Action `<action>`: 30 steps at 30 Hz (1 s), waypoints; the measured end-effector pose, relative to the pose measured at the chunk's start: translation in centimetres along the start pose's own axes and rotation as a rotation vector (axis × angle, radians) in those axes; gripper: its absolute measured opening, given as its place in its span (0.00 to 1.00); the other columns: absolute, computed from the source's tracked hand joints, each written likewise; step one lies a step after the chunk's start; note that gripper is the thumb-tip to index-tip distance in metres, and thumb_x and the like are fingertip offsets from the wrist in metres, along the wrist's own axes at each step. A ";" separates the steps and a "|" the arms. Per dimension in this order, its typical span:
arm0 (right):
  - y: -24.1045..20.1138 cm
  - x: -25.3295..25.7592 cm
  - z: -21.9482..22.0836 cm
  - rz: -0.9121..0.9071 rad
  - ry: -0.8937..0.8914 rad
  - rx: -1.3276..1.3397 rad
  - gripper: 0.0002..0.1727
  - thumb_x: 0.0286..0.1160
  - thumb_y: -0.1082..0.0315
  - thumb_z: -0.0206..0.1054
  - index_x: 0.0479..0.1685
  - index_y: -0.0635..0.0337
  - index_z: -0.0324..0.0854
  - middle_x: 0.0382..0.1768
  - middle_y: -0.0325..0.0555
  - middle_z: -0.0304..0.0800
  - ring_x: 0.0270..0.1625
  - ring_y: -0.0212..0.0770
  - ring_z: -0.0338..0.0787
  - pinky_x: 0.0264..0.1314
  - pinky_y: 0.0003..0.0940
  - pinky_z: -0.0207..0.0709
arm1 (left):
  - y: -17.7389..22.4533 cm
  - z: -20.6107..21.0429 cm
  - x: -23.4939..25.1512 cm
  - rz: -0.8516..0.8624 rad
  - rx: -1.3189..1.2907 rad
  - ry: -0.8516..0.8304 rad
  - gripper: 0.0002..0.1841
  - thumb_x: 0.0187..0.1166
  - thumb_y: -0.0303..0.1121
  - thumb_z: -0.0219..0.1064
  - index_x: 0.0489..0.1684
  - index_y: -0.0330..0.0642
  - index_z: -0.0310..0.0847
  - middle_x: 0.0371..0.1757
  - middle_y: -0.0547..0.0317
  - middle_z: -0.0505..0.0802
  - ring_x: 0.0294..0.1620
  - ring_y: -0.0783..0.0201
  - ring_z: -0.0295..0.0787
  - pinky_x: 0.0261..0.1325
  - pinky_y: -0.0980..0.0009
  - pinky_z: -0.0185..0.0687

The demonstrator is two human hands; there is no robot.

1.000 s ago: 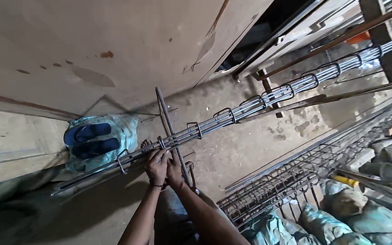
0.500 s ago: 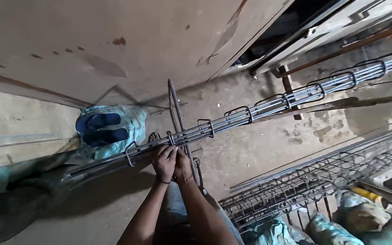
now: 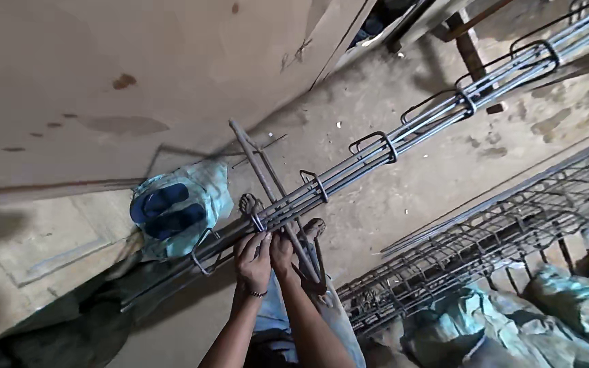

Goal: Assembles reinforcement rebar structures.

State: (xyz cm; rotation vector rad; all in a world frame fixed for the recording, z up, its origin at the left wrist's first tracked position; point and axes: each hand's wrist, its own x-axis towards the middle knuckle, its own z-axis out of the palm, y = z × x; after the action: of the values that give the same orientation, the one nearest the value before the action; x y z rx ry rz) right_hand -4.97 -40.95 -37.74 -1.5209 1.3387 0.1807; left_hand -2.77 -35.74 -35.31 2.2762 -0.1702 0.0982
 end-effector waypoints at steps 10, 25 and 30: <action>4.3 1.9 1.8 0.175 0.145 -0.394 0.22 0.78 0.72 0.61 0.72 0.53 0.82 0.67 0.54 0.89 0.72 0.55 0.85 0.78 0.61 0.71 | -0.6 -0.6 0.1 0.062 0.026 -0.059 0.06 0.60 0.27 0.83 0.32 0.37 0.96 0.38 0.52 0.96 0.46 0.69 0.94 0.54 0.80 0.87; 3.4 -0.1 0.7 -0.656 0.203 -0.052 0.13 0.78 0.69 0.66 0.51 0.66 0.92 0.35 0.56 0.95 0.37 0.49 0.95 0.44 0.45 0.89 | -0.8 0.3 0.0 0.104 -0.022 0.002 0.06 0.63 0.29 0.82 0.34 0.39 0.97 0.39 0.49 0.97 0.46 0.64 0.96 0.55 0.76 0.88; 1.7 -0.6 -1.7 -0.590 -0.058 -0.489 0.18 0.84 0.67 0.58 0.63 0.56 0.90 0.57 0.63 0.91 0.51 0.60 0.94 0.53 0.55 0.87 | -1.4 0.7 -0.3 0.069 -0.054 0.025 0.06 0.63 0.30 0.83 0.34 0.41 0.98 0.39 0.51 0.97 0.45 0.65 0.96 0.52 0.75 0.89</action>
State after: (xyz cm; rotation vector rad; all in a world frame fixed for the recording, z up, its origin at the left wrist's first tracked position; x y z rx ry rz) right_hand -7.39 -41.48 -37.60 -2.2382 0.7759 0.1799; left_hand -2.80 -35.38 -36.87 2.2148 -0.2360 0.1559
